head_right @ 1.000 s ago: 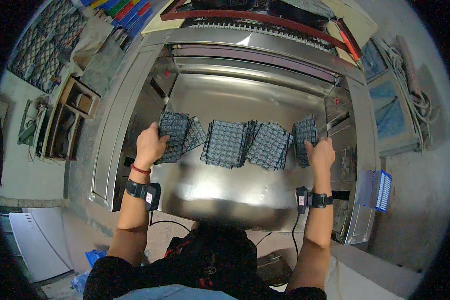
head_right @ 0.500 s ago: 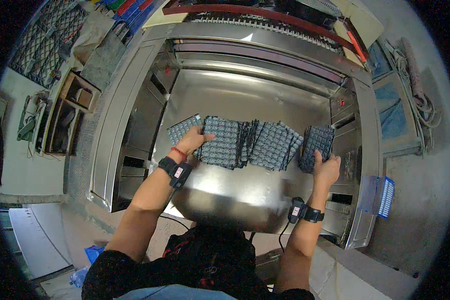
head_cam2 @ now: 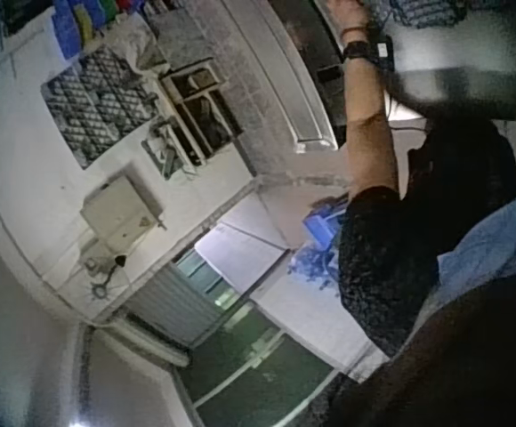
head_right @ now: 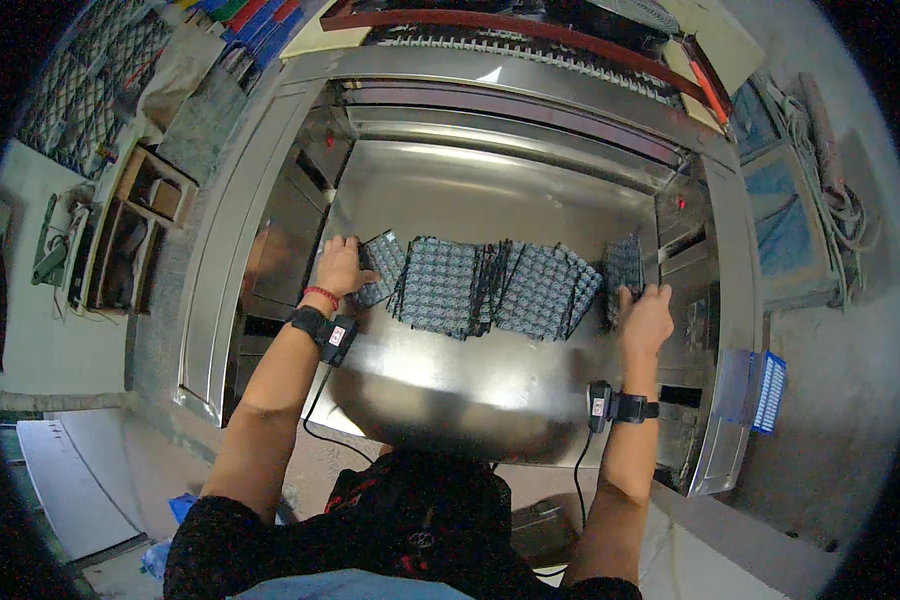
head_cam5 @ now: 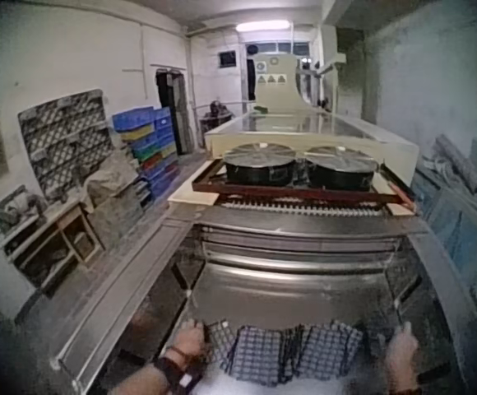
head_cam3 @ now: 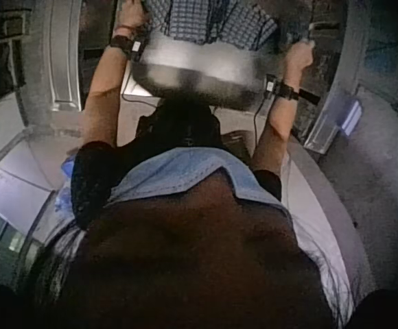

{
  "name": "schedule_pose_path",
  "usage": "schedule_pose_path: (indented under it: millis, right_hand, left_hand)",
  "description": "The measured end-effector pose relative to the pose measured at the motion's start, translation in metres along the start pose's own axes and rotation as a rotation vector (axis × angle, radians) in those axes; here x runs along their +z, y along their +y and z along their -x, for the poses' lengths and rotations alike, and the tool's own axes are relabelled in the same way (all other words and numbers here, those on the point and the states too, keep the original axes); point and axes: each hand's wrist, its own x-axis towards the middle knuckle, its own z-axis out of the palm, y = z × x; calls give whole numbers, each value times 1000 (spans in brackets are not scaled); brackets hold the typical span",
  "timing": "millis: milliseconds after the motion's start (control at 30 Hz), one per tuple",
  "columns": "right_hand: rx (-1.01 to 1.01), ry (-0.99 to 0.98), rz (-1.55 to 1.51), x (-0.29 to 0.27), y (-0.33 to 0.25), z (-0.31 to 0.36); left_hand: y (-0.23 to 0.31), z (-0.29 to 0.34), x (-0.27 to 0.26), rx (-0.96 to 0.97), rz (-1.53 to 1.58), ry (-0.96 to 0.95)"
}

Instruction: The recorder sorts green and blue components from a pile on a metal surface into matching green and blue trays.

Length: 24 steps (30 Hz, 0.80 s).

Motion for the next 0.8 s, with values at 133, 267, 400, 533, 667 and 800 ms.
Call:
schedule_pose_path:
  millis: [133,267,400,533,667,800]
  right_hand:
    - [108,-5,-18,-9,-2,-6]
    - [293,-79,-338,0,34,-11]
    - [490,-275,-1117,20,60,8]
    - [720,-493,-1227,46,51,24]
    - [675,-585,-1364,95,30,41]
    - [429,-682,-939,79,-10,22]
  left_hand:
    - [-3,-5,-2,-55,-29,-133]
    - [-41,-15,8,-98,204,-224]
    - [-67,-8,-14,-65,628,-57]
    - [-55,16,-42,-96,981,-12]
    - [-13,24,-28,20,1095,-48]
    - [26,18,22,-160,1135,-60]
